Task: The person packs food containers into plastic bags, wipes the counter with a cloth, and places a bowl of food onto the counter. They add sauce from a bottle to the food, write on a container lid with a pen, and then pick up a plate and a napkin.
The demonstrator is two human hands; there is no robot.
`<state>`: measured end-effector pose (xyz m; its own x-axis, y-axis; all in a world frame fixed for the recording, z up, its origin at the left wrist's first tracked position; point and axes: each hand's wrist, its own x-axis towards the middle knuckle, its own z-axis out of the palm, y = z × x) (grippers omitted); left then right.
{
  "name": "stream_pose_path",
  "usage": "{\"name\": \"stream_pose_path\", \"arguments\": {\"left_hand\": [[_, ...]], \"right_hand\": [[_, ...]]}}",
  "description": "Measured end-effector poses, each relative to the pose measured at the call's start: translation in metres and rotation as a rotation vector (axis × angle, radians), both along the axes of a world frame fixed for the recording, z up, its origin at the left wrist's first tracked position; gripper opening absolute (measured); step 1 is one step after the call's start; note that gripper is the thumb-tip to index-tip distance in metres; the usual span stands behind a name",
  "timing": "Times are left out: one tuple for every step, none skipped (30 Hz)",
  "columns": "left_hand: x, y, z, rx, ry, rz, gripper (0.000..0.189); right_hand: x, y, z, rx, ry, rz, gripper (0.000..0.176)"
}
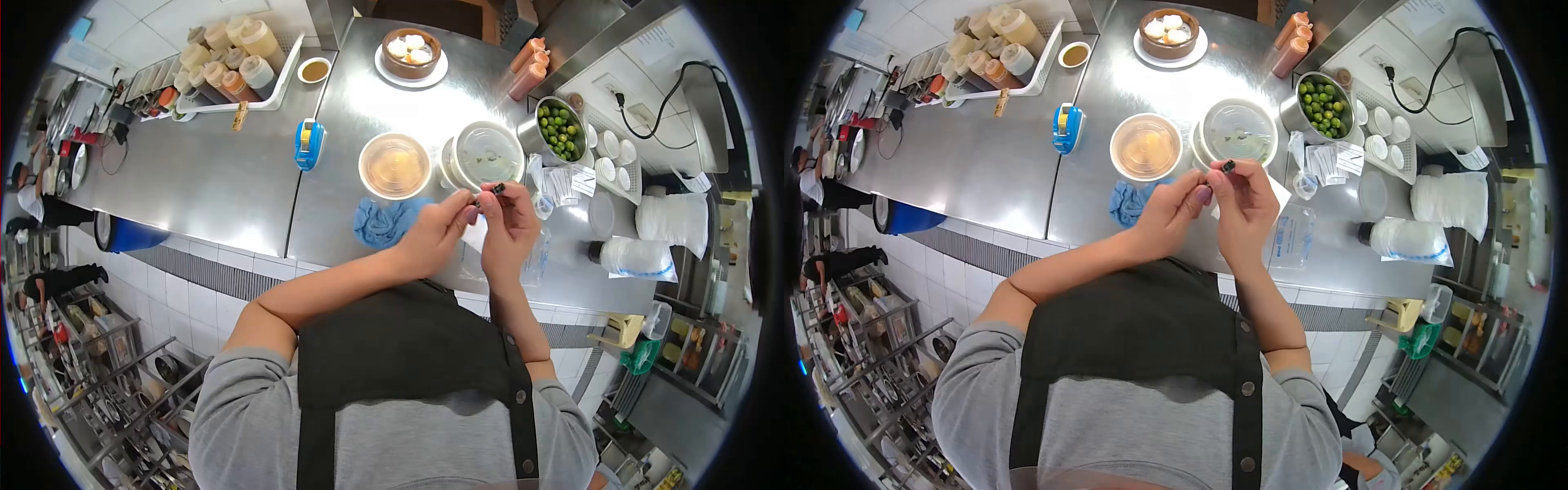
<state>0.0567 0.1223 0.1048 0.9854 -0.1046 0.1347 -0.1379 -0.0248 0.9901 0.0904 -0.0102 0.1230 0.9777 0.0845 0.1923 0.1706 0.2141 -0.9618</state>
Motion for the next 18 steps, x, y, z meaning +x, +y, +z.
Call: {"name": "stream_pose_path", "arguments": {"left_hand": [[0.003, 0.008, -0.012, 0.009, -0.001, -0.020, 0.018], [0.008, 0.019, -0.025, 0.019, -0.004, -0.040, 0.018], [0.011, 0.029, -0.029, 0.031, -0.007, -0.057, 0.017], [0.010, 0.036, -0.029, -0.050, 0.002, -0.056, 0.019], [0.008, 0.044, -0.032, 0.004, 0.046, -0.100, 0.021], [0.003, 0.055, -0.039, 0.058, 0.090, -0.142, 0.024], [-0.001, 0.065, -0.049, 0.111, 0.135, -0.186, 0.026], [-0.004, 0.074, -0.067, 0.140, 0.163, -0.065, 0.026], [-0.007, 0.082, -0.089, 0.170, 0.190, 0.052, 0.025], [-0.007, 0.092, -0.106, 0.091, 0.238, 0.214, 0.028], [-0.003, 0.102, -0.122, 0.011, 0.287, 0.377, 0.031], [0.004, 0.112, -0.146, -0.053, 0.301, 0.476, 0.035], [0.013, 0.122, -0.162, -0.118, 0.315, 0.580, 0.041], [0.020, 0.131, -0.168, -0.049, 0.358, 0.521, 0.042], [0.028, 0.138, -0.171, 0.023, 0.392, 0.462, 0.044], [0.030, 0.141, -0.174, 0.093, 0.426, 0.401, 0.047], [0.027, 0.139, -0.176, 0.072, 0.403, 0.399, 0.047], [0.025, 0.135, -0.179, 0.050, 0.381, 0.397, 0.047]], "right_hand": [[0.000, 0.006, -0.004, -0.019, 0.015, -0.002, 0.008], [0.002, 0.011, -0.008, -0.036, 0.028, -0.003, 0.008], [0.003, 0.016, -0.013, -0.051, 0.042, -0.003, 0.008], [0.006, 0.019, -0.017, -0.153, -0.048, 0.017, 0.011], [0.005, 0.023, -0.017, -0.145, -0.102, -0.012, 0.011], [0.003, 0.028, -0.011, -0.138, -0.156, -0.039, 0.012], [0.003, 0.032, -0.004, -0.131, -0.208, -0.066, 0.012], [0.004, 0.037, 0.006, -0.083, -0.219, -0.024, 0.011], [0.005, 0.042, 0.008, -0.093, -0.188, -0.016, 0.012], [0.007, 0.048, 0.009, -0.102, -0.156, -0.010, 0.013], [0.009, 0.055, 0.008, -0.111, -0.123, -0.003, 0.015], [0.013, 0.064, -0.001, -0.144, -0.115, 0.024, 0.015], [0.028, 0.071, -0.010, -0.370, -0.346, 0.155, 0.017], [0.041, 0.081, -0.021, -0.595, -0.569, 0.291, 0.018], [0.042, 0.093, -0.032, -0.463, -0.306, 0.307, 0.017], [0.040, 0.107, -0.046, -0.328, -0.044, 0.316, 0.018], [0.044, 0.118, -0.064, -0.215, 0.035, 0.295, 0.018], [0.051, 0.128, -0.085, -0.103, 0.113, 0.272, 0.020]]}}
